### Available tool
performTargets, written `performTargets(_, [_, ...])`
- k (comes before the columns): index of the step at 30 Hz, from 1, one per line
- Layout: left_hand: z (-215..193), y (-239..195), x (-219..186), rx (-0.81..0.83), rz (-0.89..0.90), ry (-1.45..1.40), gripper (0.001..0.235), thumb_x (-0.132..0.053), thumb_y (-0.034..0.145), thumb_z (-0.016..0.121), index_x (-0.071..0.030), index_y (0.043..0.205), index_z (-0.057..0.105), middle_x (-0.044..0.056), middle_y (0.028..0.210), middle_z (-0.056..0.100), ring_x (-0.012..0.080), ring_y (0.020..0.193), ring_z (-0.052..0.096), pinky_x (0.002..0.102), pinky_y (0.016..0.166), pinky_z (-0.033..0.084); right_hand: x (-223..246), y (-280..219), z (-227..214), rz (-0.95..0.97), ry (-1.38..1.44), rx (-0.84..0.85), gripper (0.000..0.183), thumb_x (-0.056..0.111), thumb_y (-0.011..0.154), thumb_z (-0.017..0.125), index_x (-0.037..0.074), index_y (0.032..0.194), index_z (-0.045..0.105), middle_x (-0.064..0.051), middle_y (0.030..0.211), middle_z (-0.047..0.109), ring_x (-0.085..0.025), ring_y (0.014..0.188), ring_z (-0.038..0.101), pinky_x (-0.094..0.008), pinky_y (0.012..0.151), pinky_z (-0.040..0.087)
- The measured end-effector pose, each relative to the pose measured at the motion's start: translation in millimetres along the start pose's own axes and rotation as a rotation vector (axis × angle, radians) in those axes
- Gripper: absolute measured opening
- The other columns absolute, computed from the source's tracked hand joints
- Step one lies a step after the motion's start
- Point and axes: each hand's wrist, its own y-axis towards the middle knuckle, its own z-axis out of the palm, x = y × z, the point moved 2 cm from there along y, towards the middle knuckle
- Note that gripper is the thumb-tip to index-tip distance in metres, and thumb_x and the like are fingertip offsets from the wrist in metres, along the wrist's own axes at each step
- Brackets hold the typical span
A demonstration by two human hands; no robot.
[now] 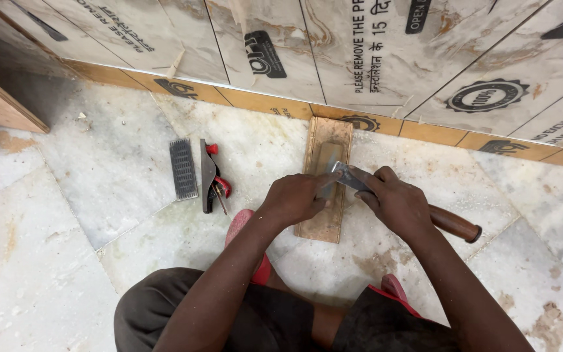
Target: The person sits on the floor and sharpens a metal blade using a sharpening stone. They apply a red substance to the blade, rub it on the stone, and use a chisel to scrape the surface.
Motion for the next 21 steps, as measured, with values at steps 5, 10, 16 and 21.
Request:
performTargets(5, [-1,-2,8,0.043,-0.043,0.104,0.065,-0.025,0.088,0.064,-0.03,0.151,0.047,0.007,0.107,0.073,0.0292,0.102,0.069,0.045,0.085,0.056,2,-2,4,0.044,0.054,0.025,0.052,0.038,0.092,0.068,0.029,0.142,0.056,-0.007,0.104,0.062,-0.03,0.08,0.07,-0.044,0.069,0.058])
performTargets(10, [1,-2,14,0.023,-0.016,0.121,0.065,-0.024,0.083,0.068,-0.03,0.145,0.051,0.006,0.112,0.073,0.0285,0.105,0.069,0.044,0.087,0.055,1,-6,8,0.084,0.034,0.142,0.046,0.038,0.093,0.067,0.029,0.137,0.058,-0.007,0.107,0.062,-0.03,0.087,0.07,-0.045,0.076,0.058])
performTargets(16, [12,-2,7,0.19,-0.086,0.156,0.073,-0.022,0.086,0.067,-0.035,0.153,0.044,0.008,0.111,0.072,0.0294,0.102,0.07,0.045,0.087,0.056,5,-7,17,0.098,0.106,0.171,0.051,0.037,0.091,0.068,0.025,0.139,0.056,-0.006,0.109,0.063,-0.031,0.09,0.069,-0.046,0.077,0.057])
performTargets(21, [13,2,12,0.075,-0.043,0.109,0.074,-0.024,0.087,0.067,-0.031,0.155,0.038,0.009,0.11,0.073,0.0319,0.099,0.071,0.047,0.084,0.056,6,-10,26,-0.058,-0.066,0.054,0.038,0.021,0.099,0.061,0.024,0.137,0.057,-0.005,0.109,0.063,-0.026,0.091,0.071,-0.042,0.072,0.058])
